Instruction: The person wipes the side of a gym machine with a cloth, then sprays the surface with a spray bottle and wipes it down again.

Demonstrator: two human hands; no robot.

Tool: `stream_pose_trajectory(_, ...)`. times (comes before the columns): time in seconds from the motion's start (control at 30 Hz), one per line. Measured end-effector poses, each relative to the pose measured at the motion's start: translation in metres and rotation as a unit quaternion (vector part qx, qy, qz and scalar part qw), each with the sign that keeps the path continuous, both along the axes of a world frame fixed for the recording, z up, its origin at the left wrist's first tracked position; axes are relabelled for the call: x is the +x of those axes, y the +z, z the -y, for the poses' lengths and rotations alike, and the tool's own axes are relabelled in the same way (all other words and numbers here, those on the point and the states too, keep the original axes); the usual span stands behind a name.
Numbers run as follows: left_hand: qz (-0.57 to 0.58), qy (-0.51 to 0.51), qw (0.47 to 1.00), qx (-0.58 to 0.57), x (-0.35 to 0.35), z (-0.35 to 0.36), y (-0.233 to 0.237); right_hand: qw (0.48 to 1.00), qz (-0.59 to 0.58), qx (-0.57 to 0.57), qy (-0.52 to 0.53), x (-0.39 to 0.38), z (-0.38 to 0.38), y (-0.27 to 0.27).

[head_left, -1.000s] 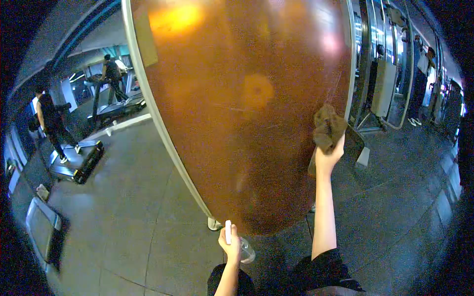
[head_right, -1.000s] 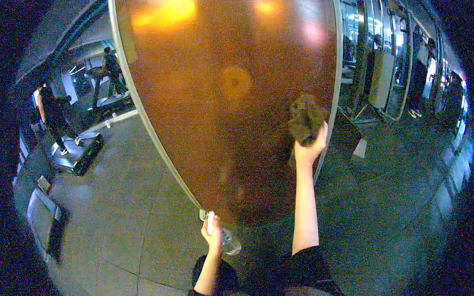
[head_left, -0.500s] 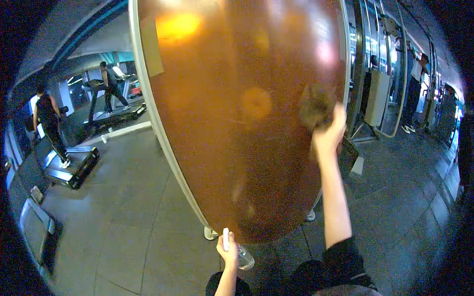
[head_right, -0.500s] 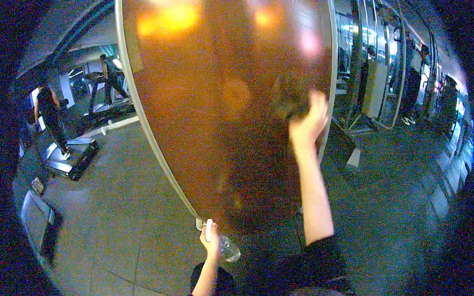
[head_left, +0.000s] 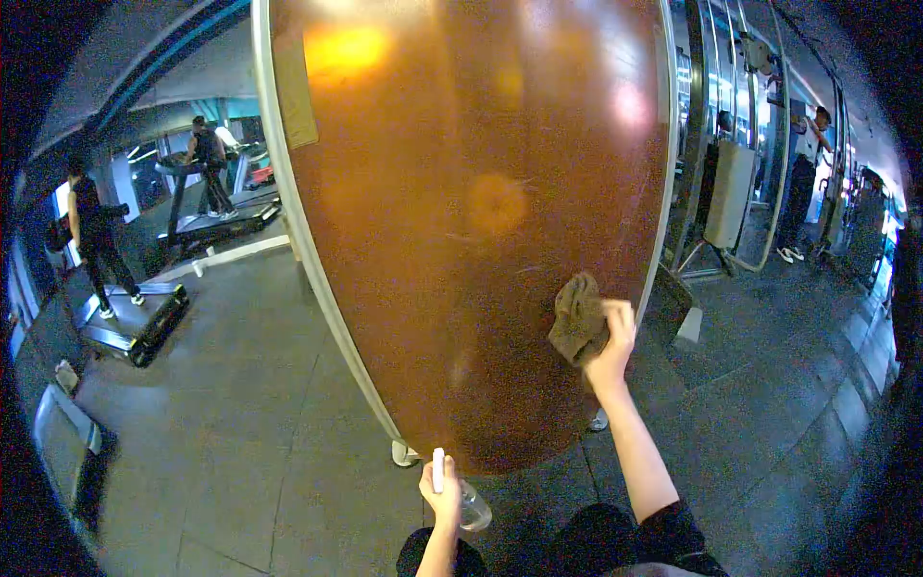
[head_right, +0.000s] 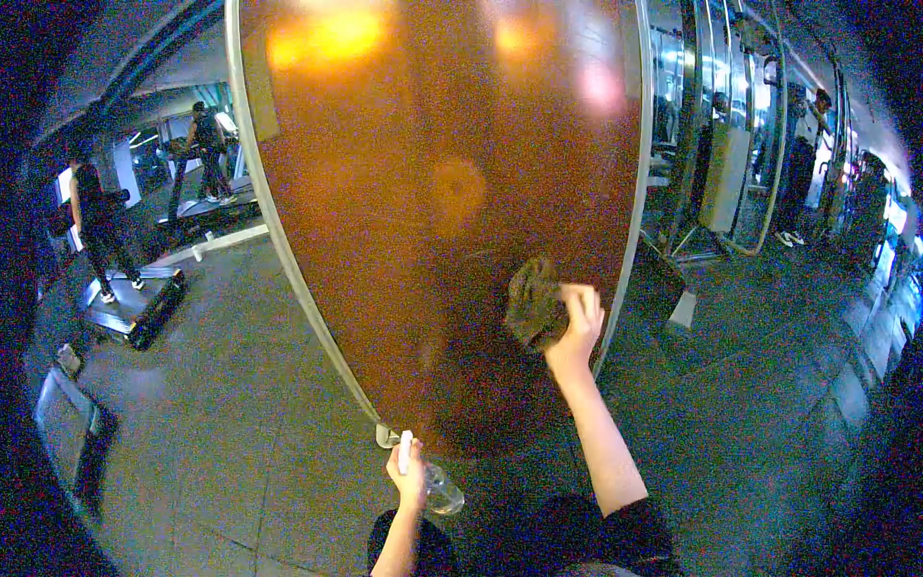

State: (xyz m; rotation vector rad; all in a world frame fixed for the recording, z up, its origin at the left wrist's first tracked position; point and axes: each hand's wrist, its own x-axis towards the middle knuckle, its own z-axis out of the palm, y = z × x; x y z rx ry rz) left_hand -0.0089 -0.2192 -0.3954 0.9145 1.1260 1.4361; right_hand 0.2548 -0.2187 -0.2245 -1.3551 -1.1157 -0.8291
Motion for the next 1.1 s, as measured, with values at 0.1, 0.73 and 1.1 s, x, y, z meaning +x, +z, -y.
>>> stream_pose_trajectory(0.1,-0.01,-0.008,1.0,-0.016,-0.005,-0.008,-0.015,0.998,0.003,0.059,-0.014,0.019,-0.012,0.036)
stream_pose_trajectory(0.73,-0.043,0.012,0.999,-0.004,-0.003,-0.001,-0.005,0.994,-0.057,0.054,0.073,0.029,-0.011,0.002)
stream_pose_trajectory(1.1,-0.046,0.04,0.995,0.073,-0.013,-0.016,-0.021,0.987,-0.025,0.157,0.014,0.131,-0.043,0.162)
